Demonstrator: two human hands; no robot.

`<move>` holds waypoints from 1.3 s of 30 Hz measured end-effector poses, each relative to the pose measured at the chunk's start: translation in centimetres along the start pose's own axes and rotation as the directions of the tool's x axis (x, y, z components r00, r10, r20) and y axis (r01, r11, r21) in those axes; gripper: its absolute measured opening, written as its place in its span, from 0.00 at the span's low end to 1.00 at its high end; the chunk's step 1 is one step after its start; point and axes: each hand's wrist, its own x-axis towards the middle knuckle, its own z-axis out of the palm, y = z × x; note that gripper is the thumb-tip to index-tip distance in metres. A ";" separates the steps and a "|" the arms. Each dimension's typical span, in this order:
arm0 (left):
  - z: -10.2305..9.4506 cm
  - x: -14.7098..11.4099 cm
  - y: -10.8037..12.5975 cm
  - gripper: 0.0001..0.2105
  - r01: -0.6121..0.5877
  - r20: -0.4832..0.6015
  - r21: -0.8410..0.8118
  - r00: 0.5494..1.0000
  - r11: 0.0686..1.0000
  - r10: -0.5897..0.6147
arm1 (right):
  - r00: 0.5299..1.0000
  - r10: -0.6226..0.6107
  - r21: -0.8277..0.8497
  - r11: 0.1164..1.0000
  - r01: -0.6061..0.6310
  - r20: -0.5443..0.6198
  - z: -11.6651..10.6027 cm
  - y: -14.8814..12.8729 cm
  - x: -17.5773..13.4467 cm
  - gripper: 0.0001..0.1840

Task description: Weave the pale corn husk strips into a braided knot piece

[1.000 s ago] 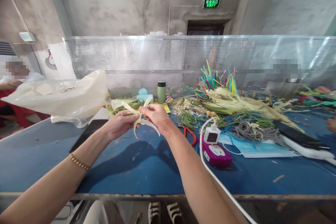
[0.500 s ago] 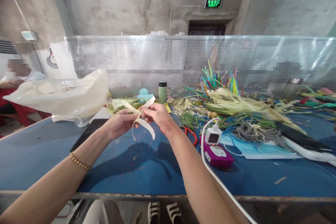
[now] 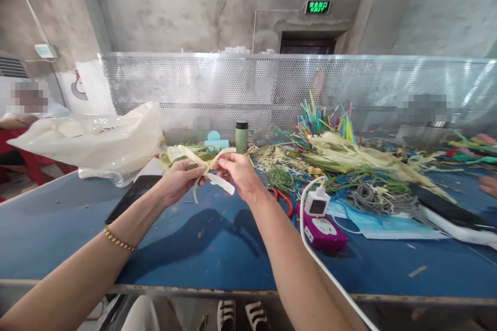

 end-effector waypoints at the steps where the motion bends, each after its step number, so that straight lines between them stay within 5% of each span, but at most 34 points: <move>1: -0.1 0.1 -0.2 0.12 -0.012 -0.017 0.014 1.000 1.000 0.013 | 1.000 0.020 -0.032 0.999 -0.020 -0.017 0.1 -0.1 0.0 0.11; 12: 0.4 -0.4 0.2 0.13 0.067 0.079 0.022 0.994 0.997 -0.069 | 0.991 -0.136 -0.296 0.946 0.135 0.019 0.9 -0.2 -0.8 0.13; 16: 0.4 -0.3 0.2 0.14 0.092 0.023 -0.005 0.995 0.996 -0.092 | 0.975 -0.208 -0.400 0.889 0.222 0.080 0.8 -0.1 -0.8 0.14; 26: 0.7 -0.4 0.8 0.10 0.096 0.059 -0.086 0.994 0.992 -0.091 | 0.942 -0.321 -0.317 0.887 0.335 0.097 0.9 0.5 -0.5 0.13; 39: -0.1 -0.6 1.3 0.10 0.124 0.196 0.057 0.972 0.991 -0.133 | 0.889 -0.456 -0.528 0.744 0.409 0.045 0.6 0.6 0.1 0.15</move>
